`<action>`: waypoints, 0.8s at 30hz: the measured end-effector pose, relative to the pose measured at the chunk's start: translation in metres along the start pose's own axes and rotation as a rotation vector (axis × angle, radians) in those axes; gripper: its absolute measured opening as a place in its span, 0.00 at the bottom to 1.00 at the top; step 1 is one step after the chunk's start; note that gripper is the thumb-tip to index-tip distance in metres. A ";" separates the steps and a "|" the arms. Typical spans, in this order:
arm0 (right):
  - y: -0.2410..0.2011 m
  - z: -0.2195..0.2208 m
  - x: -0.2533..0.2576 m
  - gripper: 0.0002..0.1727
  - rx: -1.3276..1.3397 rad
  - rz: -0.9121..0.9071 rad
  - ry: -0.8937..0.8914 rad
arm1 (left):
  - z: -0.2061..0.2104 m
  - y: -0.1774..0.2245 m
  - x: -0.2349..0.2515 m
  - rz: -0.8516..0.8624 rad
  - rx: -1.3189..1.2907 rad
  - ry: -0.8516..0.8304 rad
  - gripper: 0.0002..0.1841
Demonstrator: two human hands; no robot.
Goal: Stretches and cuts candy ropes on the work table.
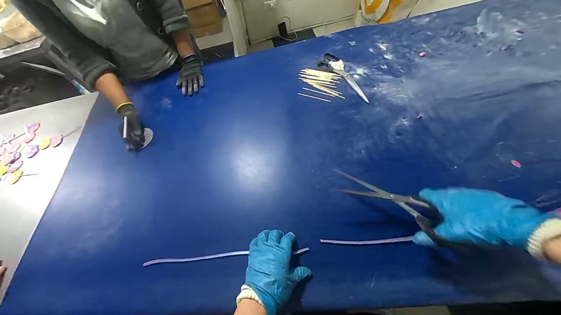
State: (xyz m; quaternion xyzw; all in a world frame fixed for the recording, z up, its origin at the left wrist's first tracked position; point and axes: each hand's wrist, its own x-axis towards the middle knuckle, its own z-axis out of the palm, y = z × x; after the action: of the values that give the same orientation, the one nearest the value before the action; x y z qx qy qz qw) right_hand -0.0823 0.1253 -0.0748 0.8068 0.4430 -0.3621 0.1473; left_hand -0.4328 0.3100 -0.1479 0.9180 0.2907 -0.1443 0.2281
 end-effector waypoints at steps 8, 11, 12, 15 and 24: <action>0.085 0.012 0.018 0.45 -0.062 -0.184 0.368 | 0.011 0.074 0.031 0.101 0.076 -0.039 0.42; 0.137 0.040 -0.016 0.35 -0.145 -0.093 0.191 | 0.029 0.121 0.043 0.213 0.092 -0.049 0.39; 0.153 0.054 -0.021 0.33 -0.184 -0.067 0.175 | 0.035 0.141 0.051 0.237 0.092 -0.058 0.39; 0.189 0.099 -0.019 0.20 -0.167 -0.164 0.445 | 0.050 0.208 0.086 0.306 0.062 -0.056 0.36; 0.188 0.072 -0.029 0.34 -0.137 -0.101 0.204 | 0.066 0.370 0.142 0.243 -0.134 -0.271 0.22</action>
State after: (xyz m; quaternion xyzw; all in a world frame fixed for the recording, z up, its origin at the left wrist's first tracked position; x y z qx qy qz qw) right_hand 0.0295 -0.0390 -0.1194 0.8041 0.5196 -0.2539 0.1378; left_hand -0.1077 0.0744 -0.1369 0.9013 0.1531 -0.2182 0.3415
